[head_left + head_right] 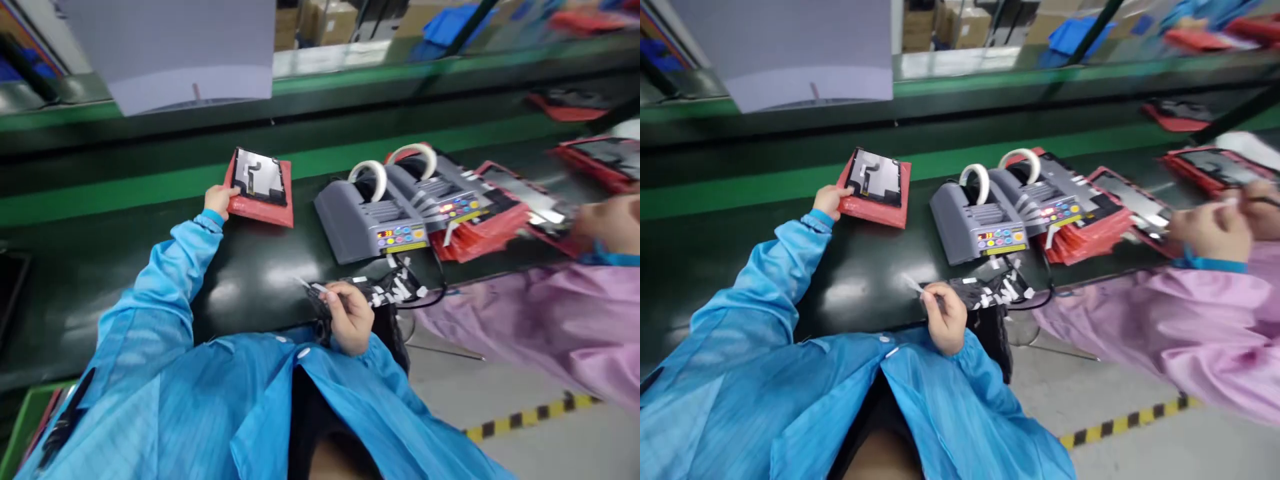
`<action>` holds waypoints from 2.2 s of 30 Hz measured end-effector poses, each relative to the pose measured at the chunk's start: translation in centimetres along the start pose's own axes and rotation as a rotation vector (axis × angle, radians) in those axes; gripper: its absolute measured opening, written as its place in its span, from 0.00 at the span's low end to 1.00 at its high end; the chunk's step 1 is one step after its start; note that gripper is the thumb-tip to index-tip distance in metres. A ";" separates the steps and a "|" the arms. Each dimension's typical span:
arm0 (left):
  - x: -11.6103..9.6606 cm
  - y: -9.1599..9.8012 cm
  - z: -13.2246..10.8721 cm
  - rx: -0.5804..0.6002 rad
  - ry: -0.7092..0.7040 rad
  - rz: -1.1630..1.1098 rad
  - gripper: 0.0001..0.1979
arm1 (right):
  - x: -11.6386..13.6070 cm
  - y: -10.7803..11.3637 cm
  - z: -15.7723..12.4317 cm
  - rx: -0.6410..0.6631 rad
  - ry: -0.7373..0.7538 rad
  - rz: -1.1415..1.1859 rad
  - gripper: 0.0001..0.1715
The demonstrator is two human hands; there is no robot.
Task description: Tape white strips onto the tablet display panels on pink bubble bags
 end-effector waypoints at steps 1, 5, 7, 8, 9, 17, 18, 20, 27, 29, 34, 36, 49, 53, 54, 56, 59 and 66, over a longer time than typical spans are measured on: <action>1.3 1.7 -3.3 0.012 0.043 -0.071 0.14 | -0.1 -0.8 0.0 0.021 -0.011 0.017 0.10; 6.0 7.0 -15.9 -0.044 0.126 -0.158 0.15 | -0.5 -3.4 0.7 0.056 -0.099 0.040 0.20; 8.0 8.4 -20.5 -0.055 0.140 -0.144 0.14 | -0.5 -4.7 1.7 0.076 -0.126 0.054 0.24; 8.8 8.8 -22.3 -0.044 0.149 -0.121 0.14 | -0.6 -5.4 2.4 0.097 -0.135 0.068 0.25; 9.4 9.2 -23.7 -0.019 0.161 -0.079 0.13 | -0.8 -6.2 3.0 0.132 -0.147 0.084 0.26; 3.3 10.9 -23.1 0.202 -0.072 1.162 0.10 | -5.0 -13.3 8.4 0.472 -0.478 -0.037 0.11; 2.2 10.2 -21.9 0.234 -0.188 1.228 0.11 | -5.6 -14.1 9.2 0.498 -0.512 -0.081 0.12; 1.0 8.3 -19.4 0.353 -0.452 1.254 0.10 | -6.4 -15.9 10.6 0.559 -0.547 -0.158 0.13; 2.8 5.9 -12.6 0.448 -0.729 1.143 0.09 | -6.0 -19.8 12.5 0.661 -0.554 -0.407 0.15; 3.5 5.8 -12.3 0.452 -0.731 1.130 0.10 | -6.1 -20.3 12.4 0.683 -0.552 -0.445 0.15; 4.4 5.3 -13.0 0.473 -0.732 1.121 0.11 | -7.9 -21.0 12.5 0.695 -0.506 -0.466 0.09; 4.6 4.9 -13.3 0.489 -0.723 1.145 0.12 | -8.2 -21.1 12.6 0.692 -0.494 -0.487 0.07; 5.0 3.9 -13.9 0.547 -0.606 1.336 0.32 | -5.2 -21.3 12.2 0.808 -0.439 -0.960 0.15; 4.9 3.9 -14.1 0.569 -0.558 1.375 0.33 | -5.8 -17.3 12.4 0.572 -0.378 -0.893 0.15; 4.8 4.0 -14.1 0.567 -0.562 1.368 0.32 | -5.9 -15.6 11.9 0.510 -0.353 -0.840 0.15; 4.8 4.0 -14.0 0.575 -0.572 1.352 0.32 | -6.2 -11.2 10.0 0.366 -0.335 -0.705 0.19; 4.9 4.2 -13.8 0.604 -0.593 1.342 0.34 | -7.0 -3.3 5.8 0.085 -0.394 -0.433 0.26; 3.0 3.5 -13.8 0.504 -0.731 1.207 0.30 | -7.7 8.2 0.1 -0.547 -0.625 -0.001 0.28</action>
Point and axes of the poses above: each hand's wrist, its own z-axis towards the middle knuckle, its own y-axis out of the back of the hand, x = y × z, the point moved 8 cm from there along z, towards the middle knuckle, and after that the axes turned 11 degrees about x, right-handed, at the moved point
